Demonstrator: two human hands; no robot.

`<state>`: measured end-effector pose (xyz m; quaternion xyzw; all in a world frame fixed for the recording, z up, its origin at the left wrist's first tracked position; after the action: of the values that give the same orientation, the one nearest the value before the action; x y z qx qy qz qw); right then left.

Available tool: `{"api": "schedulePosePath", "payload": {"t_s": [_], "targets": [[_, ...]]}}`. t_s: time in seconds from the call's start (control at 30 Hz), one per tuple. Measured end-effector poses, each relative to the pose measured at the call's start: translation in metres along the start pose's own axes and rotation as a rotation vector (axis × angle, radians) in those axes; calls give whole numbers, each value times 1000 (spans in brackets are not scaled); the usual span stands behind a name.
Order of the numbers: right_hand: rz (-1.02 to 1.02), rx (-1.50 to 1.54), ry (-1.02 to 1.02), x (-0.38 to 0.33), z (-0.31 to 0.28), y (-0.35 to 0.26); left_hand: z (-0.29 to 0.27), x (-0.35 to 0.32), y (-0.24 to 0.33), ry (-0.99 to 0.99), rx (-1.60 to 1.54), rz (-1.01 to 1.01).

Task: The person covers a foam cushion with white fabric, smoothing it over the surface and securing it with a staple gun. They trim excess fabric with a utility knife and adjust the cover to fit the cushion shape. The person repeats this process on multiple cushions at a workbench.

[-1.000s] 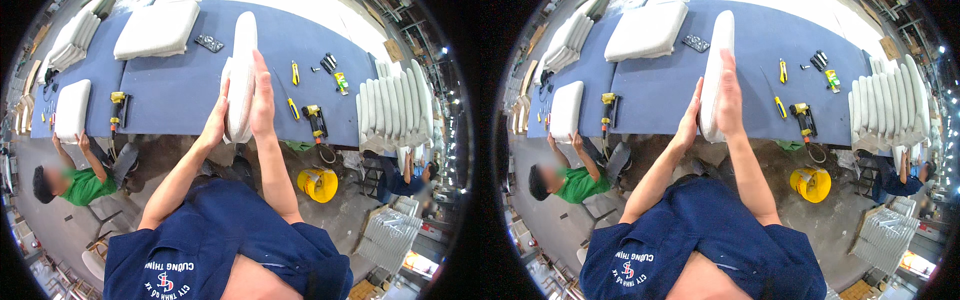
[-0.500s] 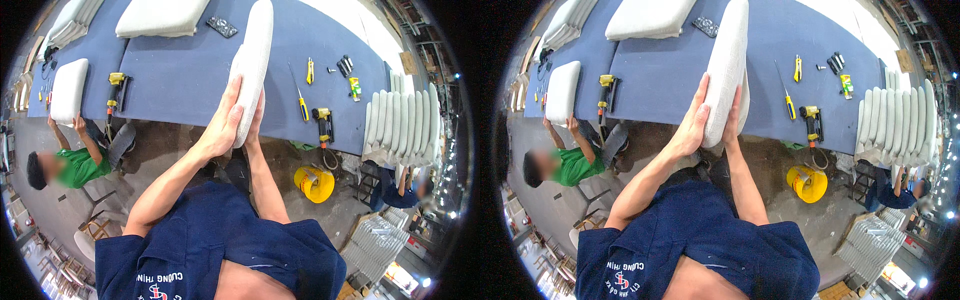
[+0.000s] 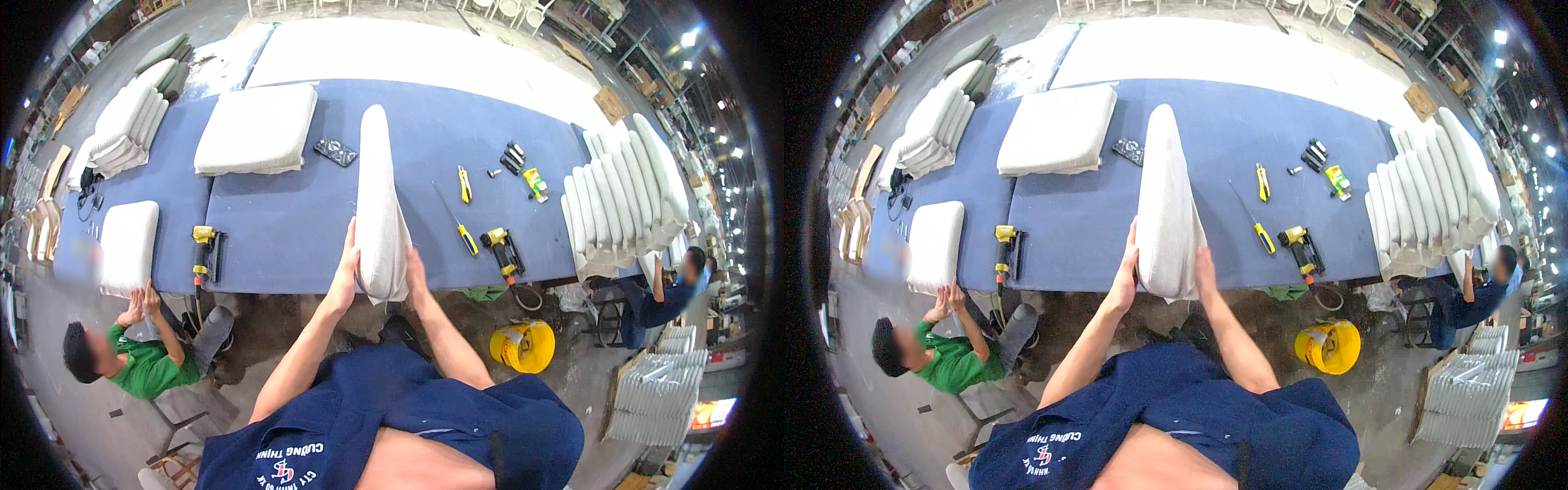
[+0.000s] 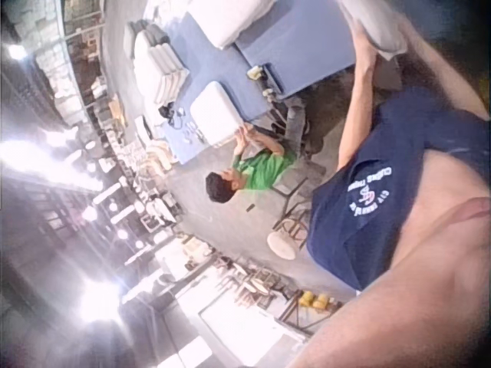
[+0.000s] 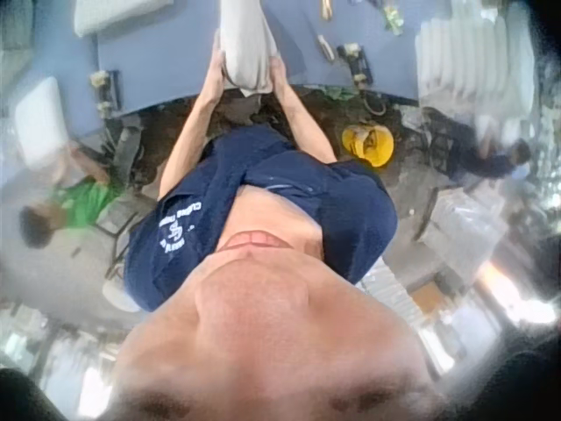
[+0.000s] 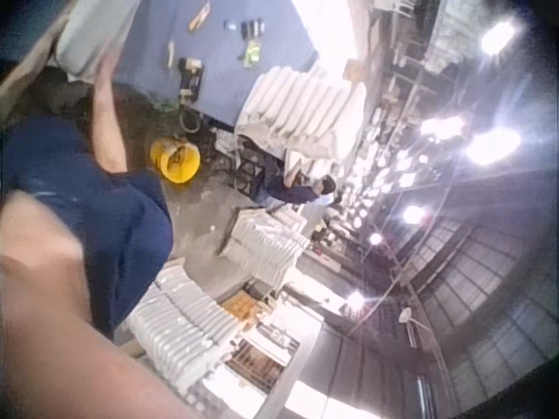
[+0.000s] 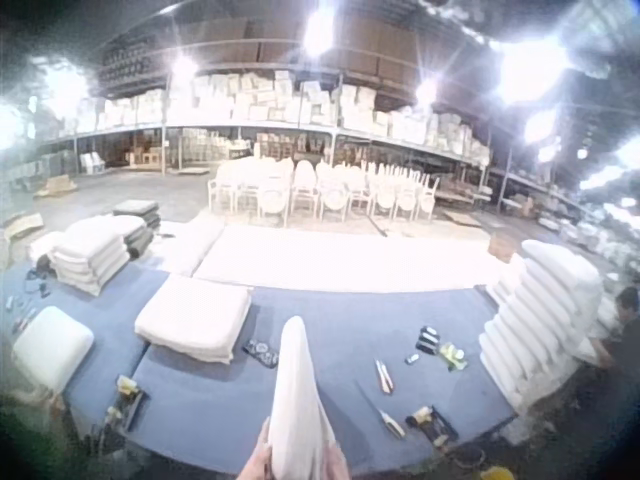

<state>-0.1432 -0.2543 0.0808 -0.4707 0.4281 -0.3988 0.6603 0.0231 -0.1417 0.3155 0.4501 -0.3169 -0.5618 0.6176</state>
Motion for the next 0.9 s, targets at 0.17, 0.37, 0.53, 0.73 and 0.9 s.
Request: {"api": "schedulePosePath", "payload": {"t_s": [0.17, 0.37, 0.53, 0.73, 0.9], "targets": [[-381, -221, -9, 99, 48, -200, -8, 48, 10, -51, 92, -50], [-785, -400, -299, 201, 159, -359, -15, 170, 27, -72, 9, -36], [-804, -975, -430, 232, 198, -312, -14, 260, 45, 2, -144, -304], [-757, -172, -389, 235, 164, -295, -22, 297, 54, 35, 425, -42], [-467, 375, -459, 233, 162, -220, -34, 293, 65, 63, 486, -96]]}}
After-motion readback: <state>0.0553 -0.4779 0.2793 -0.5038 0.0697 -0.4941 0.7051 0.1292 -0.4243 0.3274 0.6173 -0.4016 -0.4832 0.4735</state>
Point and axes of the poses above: each hand's wrist, its own x-axis towards the middle knuckle, its own z-axis out of the palm, y = z × x, the point moved 8 cm from there along x, towards the middle knuckle, and after that the axes turned 10 degrees about -z, right-handed, at the moved point
